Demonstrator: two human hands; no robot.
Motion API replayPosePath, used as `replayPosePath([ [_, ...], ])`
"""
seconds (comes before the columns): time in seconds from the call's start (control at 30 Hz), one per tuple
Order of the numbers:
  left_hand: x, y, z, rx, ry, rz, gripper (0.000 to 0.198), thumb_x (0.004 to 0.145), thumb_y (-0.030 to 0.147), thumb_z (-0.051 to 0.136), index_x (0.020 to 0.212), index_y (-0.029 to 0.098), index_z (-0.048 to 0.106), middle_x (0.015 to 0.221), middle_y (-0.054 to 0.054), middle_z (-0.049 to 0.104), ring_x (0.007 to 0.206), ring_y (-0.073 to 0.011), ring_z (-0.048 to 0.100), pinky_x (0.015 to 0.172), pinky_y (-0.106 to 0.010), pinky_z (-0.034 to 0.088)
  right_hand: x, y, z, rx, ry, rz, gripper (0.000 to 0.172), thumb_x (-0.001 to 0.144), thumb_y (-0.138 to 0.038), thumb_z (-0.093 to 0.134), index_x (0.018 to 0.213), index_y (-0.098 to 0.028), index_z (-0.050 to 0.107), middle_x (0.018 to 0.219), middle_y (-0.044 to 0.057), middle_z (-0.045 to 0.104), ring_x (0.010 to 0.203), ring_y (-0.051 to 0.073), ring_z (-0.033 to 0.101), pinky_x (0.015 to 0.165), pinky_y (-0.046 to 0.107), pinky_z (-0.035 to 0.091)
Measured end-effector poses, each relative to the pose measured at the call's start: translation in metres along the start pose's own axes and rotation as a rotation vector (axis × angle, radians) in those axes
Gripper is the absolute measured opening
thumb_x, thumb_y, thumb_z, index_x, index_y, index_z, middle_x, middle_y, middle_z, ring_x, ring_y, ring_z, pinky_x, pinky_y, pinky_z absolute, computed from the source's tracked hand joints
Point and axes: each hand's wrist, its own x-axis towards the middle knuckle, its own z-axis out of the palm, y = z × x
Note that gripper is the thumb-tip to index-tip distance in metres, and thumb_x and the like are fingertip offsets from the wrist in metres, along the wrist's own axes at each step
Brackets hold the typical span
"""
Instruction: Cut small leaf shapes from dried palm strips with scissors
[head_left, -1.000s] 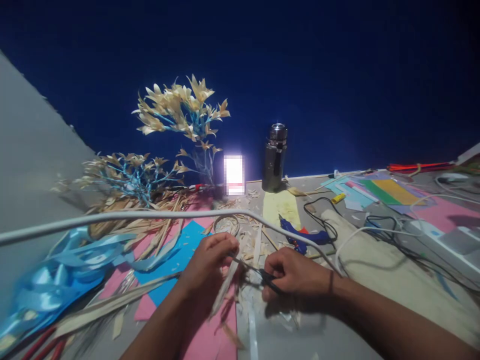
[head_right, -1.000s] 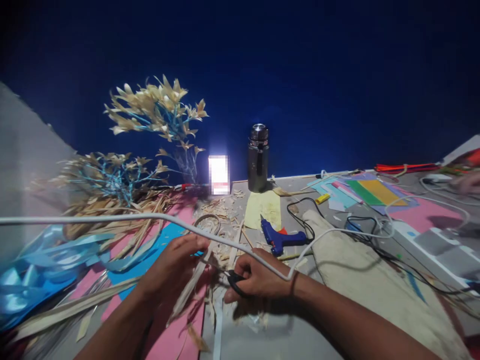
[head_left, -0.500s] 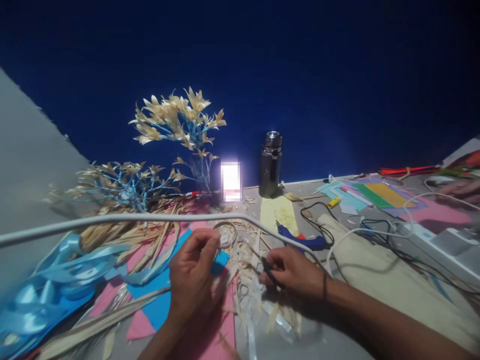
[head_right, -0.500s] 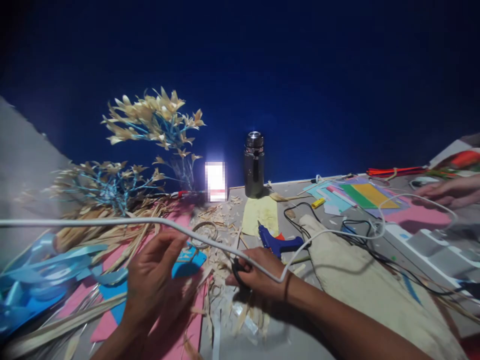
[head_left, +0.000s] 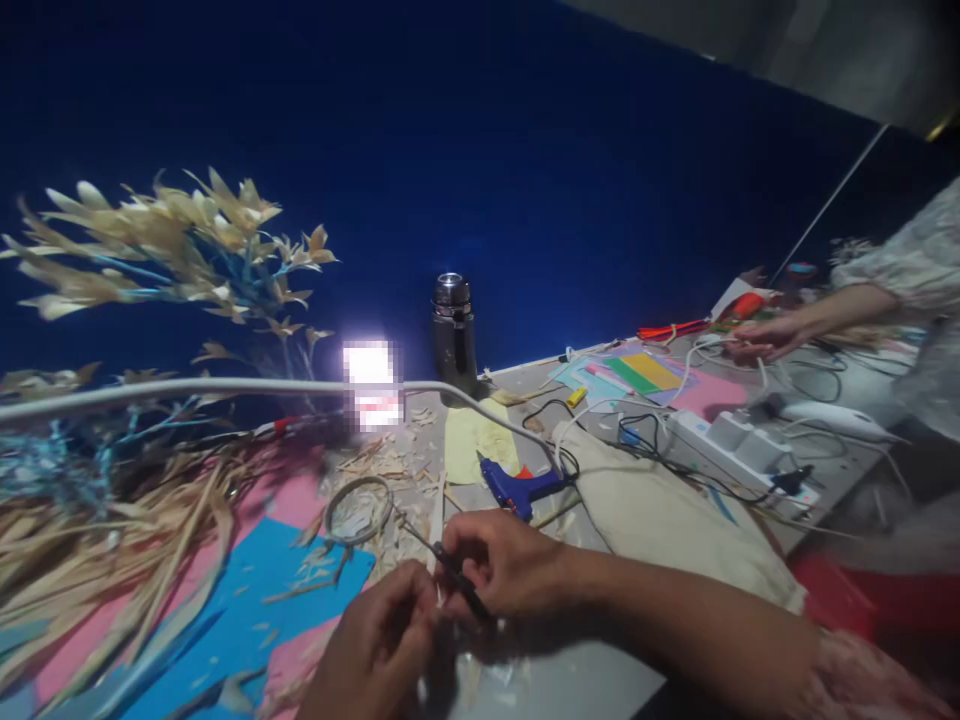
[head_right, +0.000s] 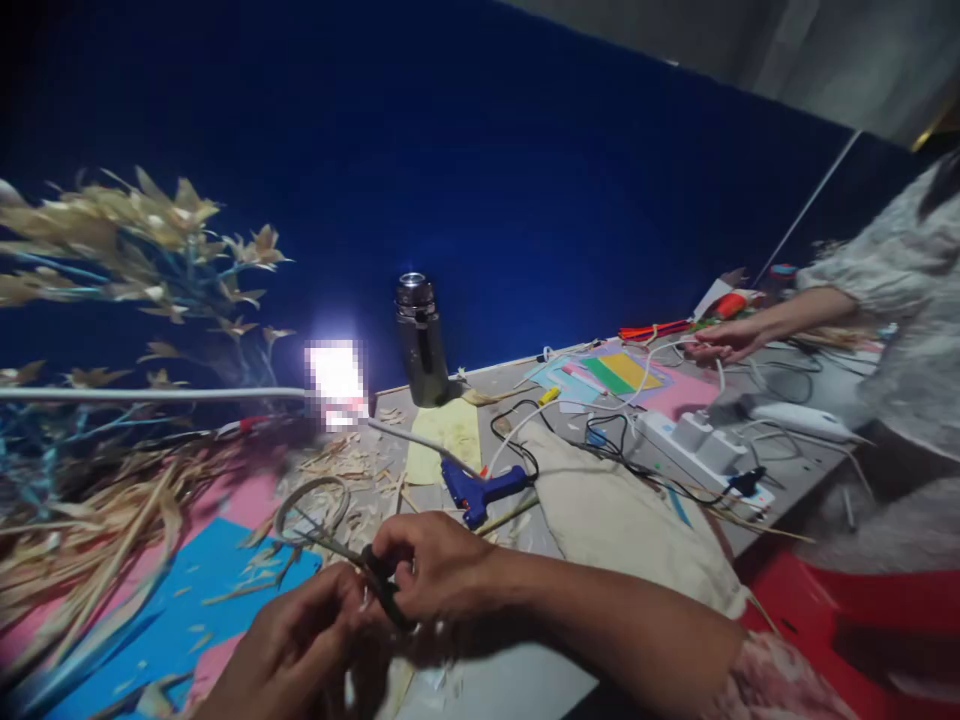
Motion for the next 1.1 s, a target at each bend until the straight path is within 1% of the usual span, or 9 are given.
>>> replayPosePath([
  [0.13,0.003,-0.004,0.005,-0.266,-0.092,-0.147,0.035,0.07,0.04,0.085,0.065,0.018,0.058,0.063,-0.001,0.057,0.057,-0.0139,0.05,0.052,-0.024,0.037,-0.006,-0.011,0.001,0.204,-0.013,-0.014,0.045,0.056,-0.029,0.091,0.086,-0.016,0.059,0.075,-0.004,0.059,0.067,0.009,0.051,0.06,0.021,0.04],
  [0.23,0.003,-0.004,0.011,-0.448,-0.083,-0.191,0.037,0.067,0.036,0.088,0.066,0.018,0.056,0.061,0.001,0.054,0.053,-0.0112,0.047,0.05,-0.023,0.033,-0.007,-0.016,0.0,0.24,-0.003,-0.022,0.045,0.055,-0.026,0.091,0.085,-0.015,0.061,0.074,-0.004,0.058,0.066,0.008,0.05,0.06,0.021,0.039],
  [0.33,0.001,-0.004,0.013,-0.512,-0.094,-0.195,0.04,0.064,0.032,0.09,0.066,0.018,0.053,0.059,0.002,0.052,0.051,-0.0094,0.044,0.049,-0.022,0.03,-0.007,-0.018,-0.002,0.256,-0.031,-0.016,0.049,0.051,-0.026,0.095,0.085,-0.014,0.062,0.071,-0.005,0.057,0.063,0.007,0.048,0.06,0.02,0.037],
  [0.53,-0.005,0.003,0.013,-0.573,-0.157,-0.233,0.045,0.058,0.035,0.093,0.061,0.018,0.05,0.055,0.002,0.051,0.049,-0.0097,0.043,0.05,-0.023,0.032,-0.009,-0.022,-0.001,0.382,-0.117,-0.025,0.055,0.044,-0.033,0.098,0.079,-0.015,0.059,0.069,-0.006,0.06,0.06,0.006,0.051,0.057,0.019,0.041],
  [0.63,-0.005,0.011,0.016,-0.588,-0.193,-0.24,0.044,0.056,0.039,0.093,0.065,0.019,0.056,0.059,0.001,0.053,0.051,-0.0116,0.048,0.052,-0.025,0.038,-0.008,-0.017,0.001,0.444,-0.057,-0.005,0.056,0.044,-0.034,0.098,0.081,-0.015,0.06,0.072,-0.004,0.062,0.059,0.007,0.053,0.056,0.02,0.042],
  [0.77,-0.003,0.012,0.019,-0.573,-0.107,-0.227,0.047,0.053,0.041,0.095,0.076,0.02,0.06,0.069,0.0,0.058,0.057,-0.0135,0.054,0.055,-0.025,0.042,-0.005,-0.011,0.003,0.43,0.037,-0.02,0.058,0.042,-0.032,0.099,0.083,-0.015,0.062,0.074,-0.003,0.062,0.062,0.007,0.053,0.057,0.02,0.042],
  [0.9,-0.003,0.005,0.017,-0.498,-0.048,-0.257,0.036,0.064,0.037,0.091,0.076,0.018,0.062,0.064,0.001,0.056,0.058,-0.0133,0.055,0.058,-0.026,0.044,-0.008,-0.013,0.006,0.351,0.022,-0.071,0.054,0.046,-0.031,0.097,0.083,-0.015,0.062,0.071,-0.006,0.06,0.064,0.006,0.05,0.06,0.019,0.039],
  [1.0,-0.006,0.003,0.014,-0.481,-0.115,-0.261,0.039,0.063,0.039,0.091,0.084,0.016,0.068,0.069,-0.001,0.058,0.059,-0.0133,0.055,0.059,-0.026,0.045,-0.011,-0.015,0.008,0.394,-0.035,-0.063,0.054,0.045,-0.029,0.097,0.081,-0.015,0.06,0.073,-0.005,0.061,0.063,0.007,0.051,0.059,0.019,0.038],
  [1.1,-0.007,0.004,0.011,-0.534,-0.203,-0.265,0.04,0.06,0.042,0.092,0.077,0.016,0.066,0.067,-0.002,0.057,0.059,-0.0139,0.055,0.056,-0.026,0.045,-0.012,-0.013,0.009,0.43,-0.054,-0.071,0.052,0.047,-0.027,0.097,0.081,-0.015,0.06,0.073,-0.004,0.061,0.062,0.007,0.052,0.06,0.02,0.04],
])
